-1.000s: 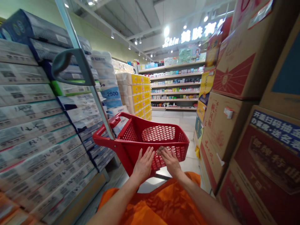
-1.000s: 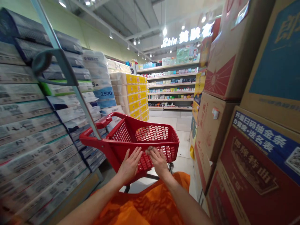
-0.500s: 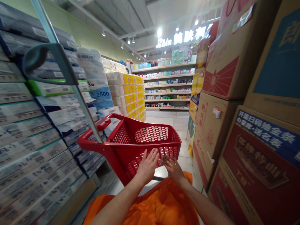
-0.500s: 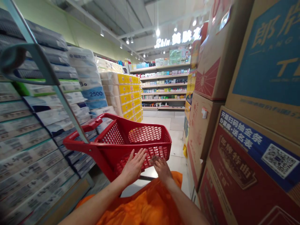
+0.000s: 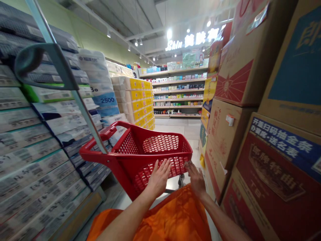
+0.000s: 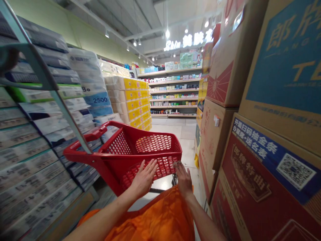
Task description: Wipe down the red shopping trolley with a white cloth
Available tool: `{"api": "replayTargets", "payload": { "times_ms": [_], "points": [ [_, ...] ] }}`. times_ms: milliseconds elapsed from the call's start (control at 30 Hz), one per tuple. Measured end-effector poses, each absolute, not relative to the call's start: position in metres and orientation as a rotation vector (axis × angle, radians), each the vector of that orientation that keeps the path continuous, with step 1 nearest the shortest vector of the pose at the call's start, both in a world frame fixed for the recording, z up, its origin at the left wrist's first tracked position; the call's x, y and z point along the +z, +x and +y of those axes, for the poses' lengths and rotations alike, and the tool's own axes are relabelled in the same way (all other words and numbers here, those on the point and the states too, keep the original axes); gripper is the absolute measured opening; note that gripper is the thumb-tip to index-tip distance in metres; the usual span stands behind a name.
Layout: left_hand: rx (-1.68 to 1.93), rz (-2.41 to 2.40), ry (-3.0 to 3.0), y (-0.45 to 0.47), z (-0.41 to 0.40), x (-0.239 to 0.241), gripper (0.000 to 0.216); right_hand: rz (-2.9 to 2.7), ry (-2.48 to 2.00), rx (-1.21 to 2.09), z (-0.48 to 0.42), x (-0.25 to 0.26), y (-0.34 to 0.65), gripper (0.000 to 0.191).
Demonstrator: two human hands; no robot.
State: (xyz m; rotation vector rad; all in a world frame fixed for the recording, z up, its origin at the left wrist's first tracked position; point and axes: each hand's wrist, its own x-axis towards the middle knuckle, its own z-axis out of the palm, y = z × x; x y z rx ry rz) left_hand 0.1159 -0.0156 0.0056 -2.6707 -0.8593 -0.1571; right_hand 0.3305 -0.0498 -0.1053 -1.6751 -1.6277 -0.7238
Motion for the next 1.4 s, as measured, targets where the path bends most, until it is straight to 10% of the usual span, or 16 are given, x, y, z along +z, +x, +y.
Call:
{"api": "replayTargets", "payload": {
  "times_ms": [1400],
  "points": [
    [-0.454, -1.258, -2.351, -0.012, -0.01, -0.003, 0.061, -1.982, -1.141, -0.795, -0.006, -0.022, 0.177, 0.051]
  ]
}}
